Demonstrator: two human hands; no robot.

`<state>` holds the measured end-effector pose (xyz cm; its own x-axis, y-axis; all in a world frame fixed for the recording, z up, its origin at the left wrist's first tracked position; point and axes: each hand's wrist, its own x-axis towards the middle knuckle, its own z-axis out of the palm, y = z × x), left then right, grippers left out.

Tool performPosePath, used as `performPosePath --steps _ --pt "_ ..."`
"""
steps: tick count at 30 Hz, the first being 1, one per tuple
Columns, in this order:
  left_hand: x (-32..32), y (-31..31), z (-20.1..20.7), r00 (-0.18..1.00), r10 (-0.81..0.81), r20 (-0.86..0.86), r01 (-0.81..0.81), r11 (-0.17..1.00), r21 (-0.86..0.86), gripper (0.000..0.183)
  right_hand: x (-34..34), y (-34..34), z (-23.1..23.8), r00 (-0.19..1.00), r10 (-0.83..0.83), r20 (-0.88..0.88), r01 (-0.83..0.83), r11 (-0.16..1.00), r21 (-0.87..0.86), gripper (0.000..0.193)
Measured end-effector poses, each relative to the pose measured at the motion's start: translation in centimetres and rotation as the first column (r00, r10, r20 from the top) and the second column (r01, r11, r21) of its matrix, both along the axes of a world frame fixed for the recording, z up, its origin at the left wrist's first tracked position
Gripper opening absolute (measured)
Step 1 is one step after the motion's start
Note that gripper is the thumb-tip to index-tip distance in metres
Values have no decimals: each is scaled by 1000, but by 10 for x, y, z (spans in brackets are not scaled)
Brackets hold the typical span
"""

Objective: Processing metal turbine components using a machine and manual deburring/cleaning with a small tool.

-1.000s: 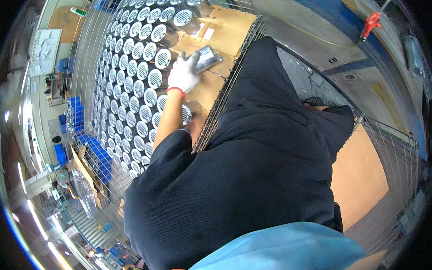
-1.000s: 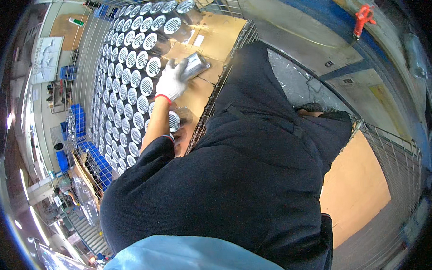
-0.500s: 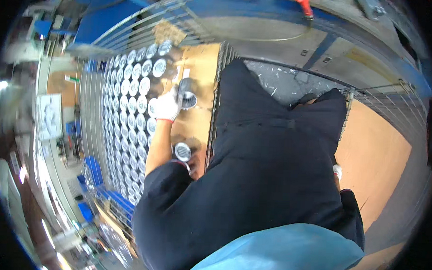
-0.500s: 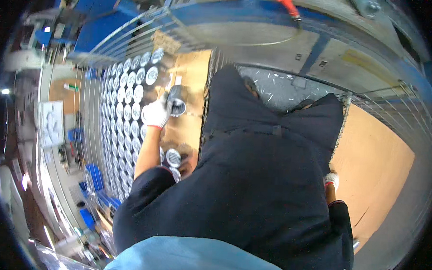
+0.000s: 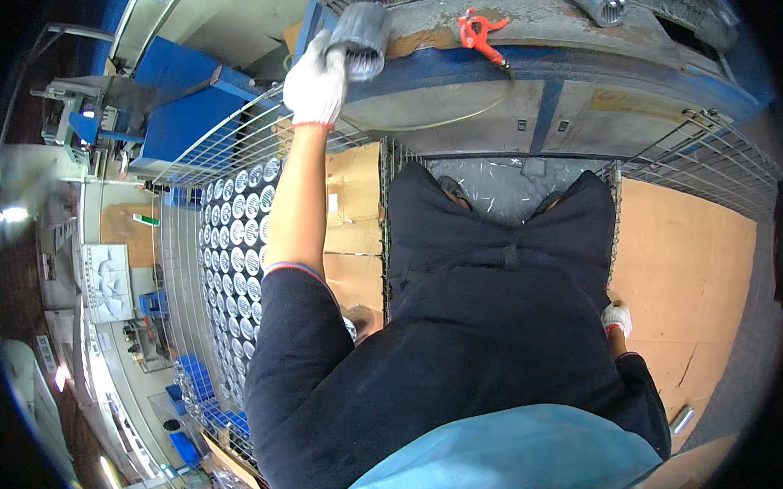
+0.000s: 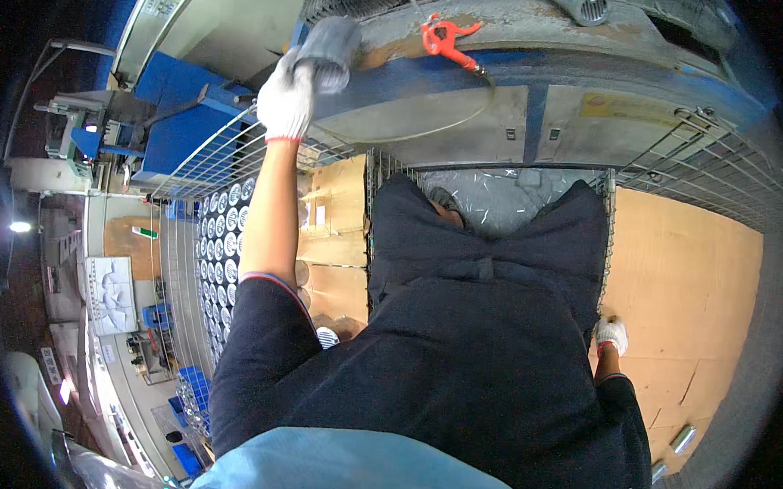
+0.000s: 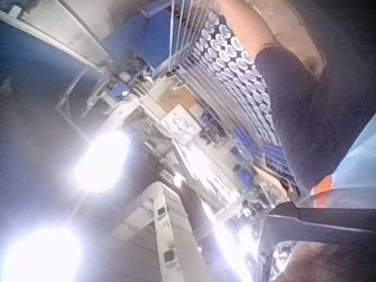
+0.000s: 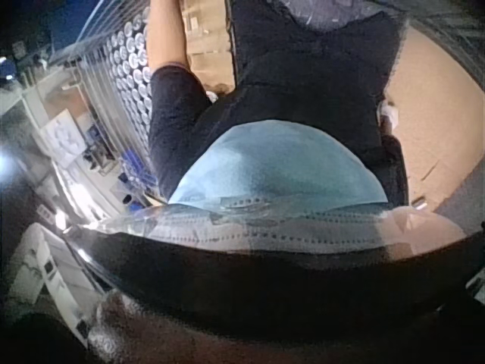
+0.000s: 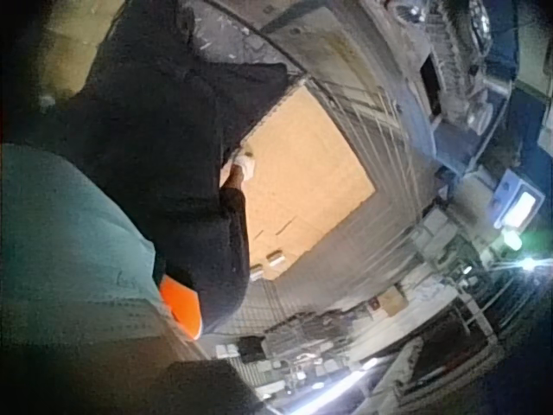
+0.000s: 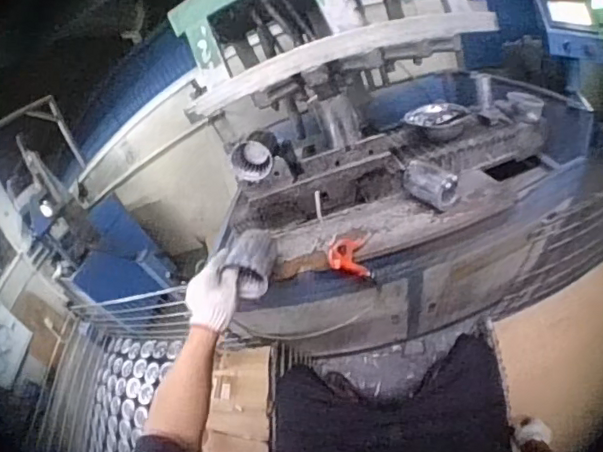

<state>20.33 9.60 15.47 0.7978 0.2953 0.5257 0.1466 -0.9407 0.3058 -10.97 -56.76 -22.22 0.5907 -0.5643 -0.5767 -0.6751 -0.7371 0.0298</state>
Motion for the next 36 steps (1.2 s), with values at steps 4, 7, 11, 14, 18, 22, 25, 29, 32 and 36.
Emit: performPosePath --steps 4,7,11,14,18,22,25,29,32,36 --pt "67 -6 -2 997 -36 -65 43 994 104 43 -4 11 18 997 -71 37 70 997 19 48" --pt "91 -6 -8 996 12 -89 -2 993 117 42 -8 14 22 996 -57 70 58 998 -20 49" --pt "96 -9 -5 990 62 -124 -46 991 127 43 -10 17 27 991 -19 131 25 999 -40 48" --pt "84 -15 7 983 76 -169 -61 994 90 61 -9 18 28 990 -11 144 20 998 -62 48" --pt "50 -21 12 979 180 -90 -188 978 -90 108 -11 10 15 992 3 129 7 997 -76 48" --pt "-25 -23 -35 927 -8 374 58 991 -124 94 -22 2 -26 988 31 153 -3 984 -180 38" --pt "-98 -45 -94 953 -3 303 121 920 -373 91 -36 1 -53 769 316 556 -46 895 -444 30" --pt "-196 -85 -148 985 -92 146 169 324 -931 82 -9 -7 -65 957 91 275 -73 994 -76 29" --pt "-243 -87 -158 998 0 -57 -57 11 -998 79 13 -5 -63 970 100 220 -106 994 16 28" --pt "-271 -65 -149 983 131 -127 -102 -186 -977 63 34 7 -56 975 134 175 -154 982 109 27"
